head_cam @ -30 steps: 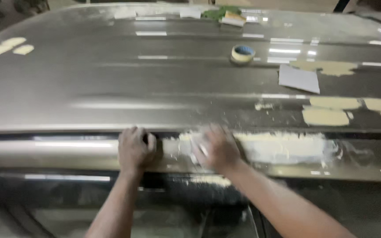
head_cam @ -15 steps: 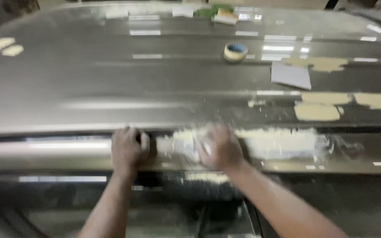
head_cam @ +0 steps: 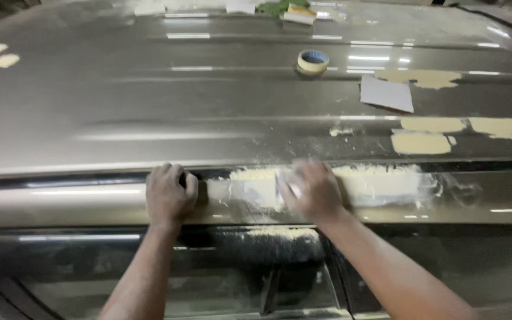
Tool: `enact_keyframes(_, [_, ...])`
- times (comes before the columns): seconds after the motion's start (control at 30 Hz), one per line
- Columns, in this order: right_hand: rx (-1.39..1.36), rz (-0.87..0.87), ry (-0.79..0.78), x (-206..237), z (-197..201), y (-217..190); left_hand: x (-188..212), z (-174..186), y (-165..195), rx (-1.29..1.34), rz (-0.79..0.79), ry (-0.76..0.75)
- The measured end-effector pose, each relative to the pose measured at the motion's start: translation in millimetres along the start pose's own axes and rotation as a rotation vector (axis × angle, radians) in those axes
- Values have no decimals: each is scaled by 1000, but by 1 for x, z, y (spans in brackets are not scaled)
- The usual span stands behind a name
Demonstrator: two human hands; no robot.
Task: The person sands a beige car's rear roofline and spoiler area using a sanding block. They repeatedly rub the surface to smooth the filler, occasionally pausing to wipe away dust and inspect the sanded area.
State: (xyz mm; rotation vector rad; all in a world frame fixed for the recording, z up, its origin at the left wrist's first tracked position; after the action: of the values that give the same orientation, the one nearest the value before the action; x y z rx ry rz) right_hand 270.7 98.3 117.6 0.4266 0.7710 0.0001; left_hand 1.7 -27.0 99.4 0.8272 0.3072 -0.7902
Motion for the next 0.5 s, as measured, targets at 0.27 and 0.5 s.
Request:
enact_keyframes(0.27, [-102,-210,-14,17,30,-5,5,4,5,23,-24,25])
enact_keyframes(0.5, [-85,-391,-122,10,14,30,4,0,-1,-7,23,6])
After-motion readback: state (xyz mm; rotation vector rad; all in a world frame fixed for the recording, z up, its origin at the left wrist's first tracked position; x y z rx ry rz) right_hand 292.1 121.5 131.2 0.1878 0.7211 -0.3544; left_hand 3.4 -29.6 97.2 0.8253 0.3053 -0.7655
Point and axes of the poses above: each hand's wrist, its own x-axis away from the middle knuckle, its own z-axis out of the back of the hand, y = z × x, the point moved 6 cm from there along -x, towards the middle knuckle, and after that the axes turned 15 degrees about z, right-handed, at the moved point
